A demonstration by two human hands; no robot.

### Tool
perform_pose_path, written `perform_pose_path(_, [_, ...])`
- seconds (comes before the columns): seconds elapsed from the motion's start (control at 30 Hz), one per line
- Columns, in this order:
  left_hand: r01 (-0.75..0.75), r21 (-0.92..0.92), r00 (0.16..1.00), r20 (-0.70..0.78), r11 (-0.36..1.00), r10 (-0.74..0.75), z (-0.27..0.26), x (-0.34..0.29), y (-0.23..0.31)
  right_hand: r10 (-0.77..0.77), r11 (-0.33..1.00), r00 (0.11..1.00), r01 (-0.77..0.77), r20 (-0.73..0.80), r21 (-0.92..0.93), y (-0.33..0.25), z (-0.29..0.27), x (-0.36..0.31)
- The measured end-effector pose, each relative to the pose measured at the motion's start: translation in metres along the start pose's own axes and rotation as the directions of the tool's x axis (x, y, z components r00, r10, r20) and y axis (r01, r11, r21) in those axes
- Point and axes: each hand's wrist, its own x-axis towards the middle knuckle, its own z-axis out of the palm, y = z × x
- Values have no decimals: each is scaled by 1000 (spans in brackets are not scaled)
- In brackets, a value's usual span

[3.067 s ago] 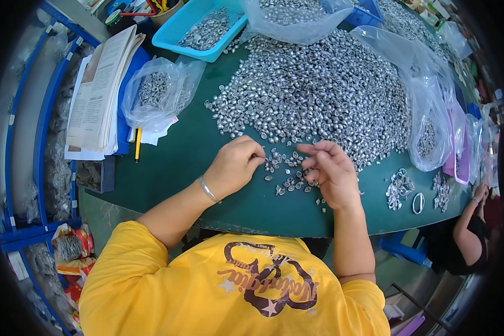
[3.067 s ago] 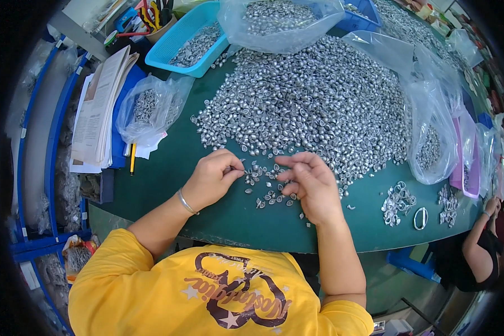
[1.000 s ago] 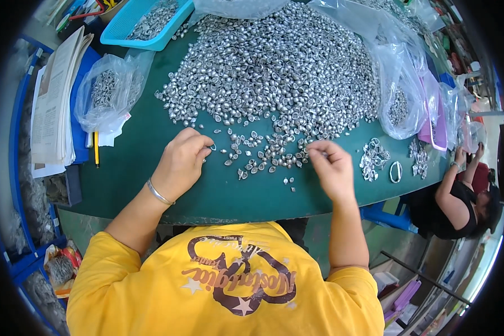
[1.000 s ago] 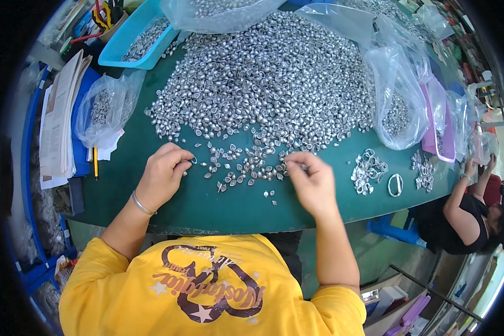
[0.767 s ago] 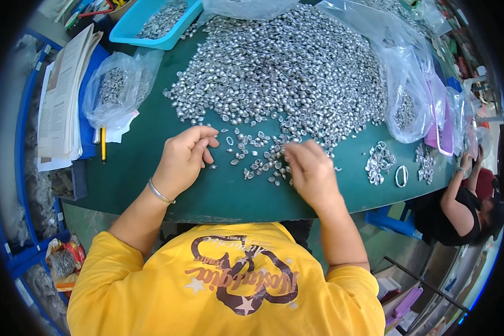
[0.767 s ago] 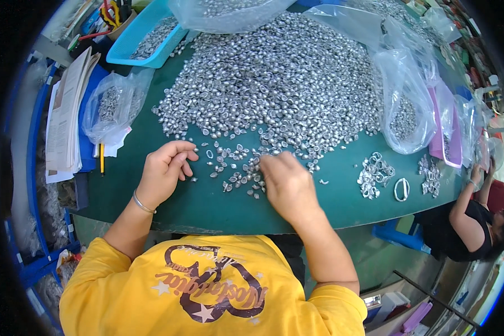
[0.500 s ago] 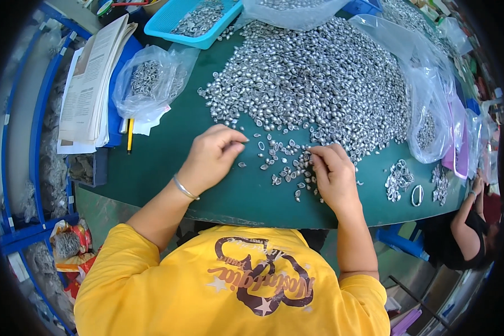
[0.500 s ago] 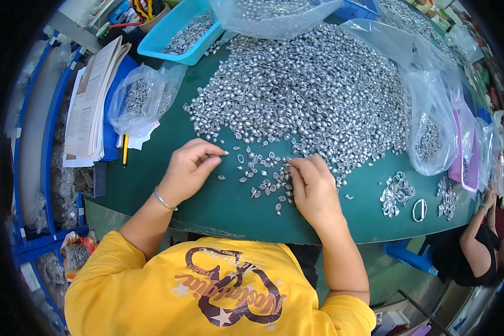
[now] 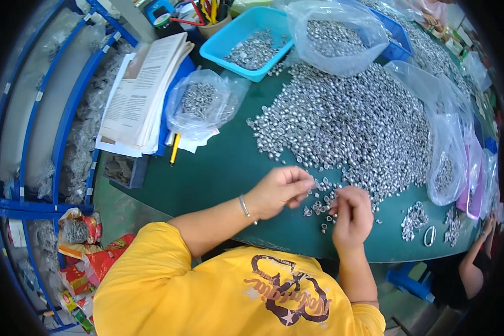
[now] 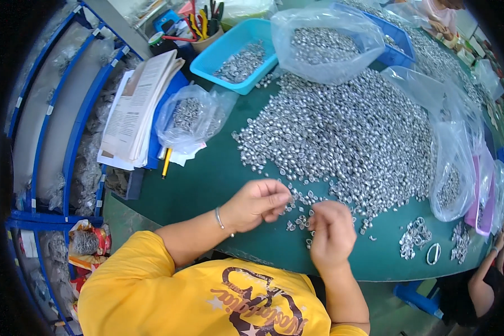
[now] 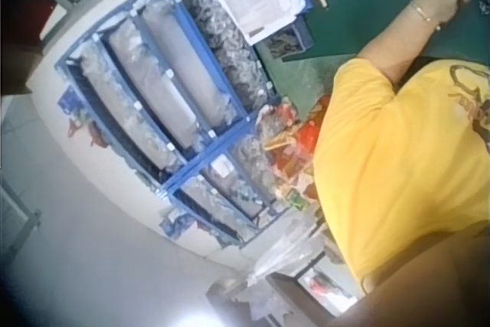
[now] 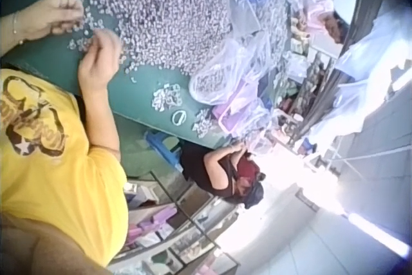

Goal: The person sorts through a large pile of small silver-colored metal components on a green workbench, picking them up one by one or in small handfuls and placing them into different bags and bins.

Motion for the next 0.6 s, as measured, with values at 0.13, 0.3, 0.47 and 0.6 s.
perform_pose_path(0.13, [241, -560, 969, 94, 793, -228, -1, -5, -23, -320, 948, 915, 309, 246, 83, -19, 28, 10])
perform_pose_path(0.3, [256, -615, 964, 100, 746, -248, -28, 1, -4, -387, 922, 880, 367, 275, 124, -18, 24, 17])
perform_pose_path(0.47, [-110, -736, 992, -45, 668, 114, -99, -5, 66, -30, 999, 1000, 30, 5, -37, 5, -24, -1])
perform_pose_path(0.6, [-248, 795, 390, -442, 554, 808, -122, 6, 112, 259, 966, 943, -249, -207, 77, 26, -42, -42])
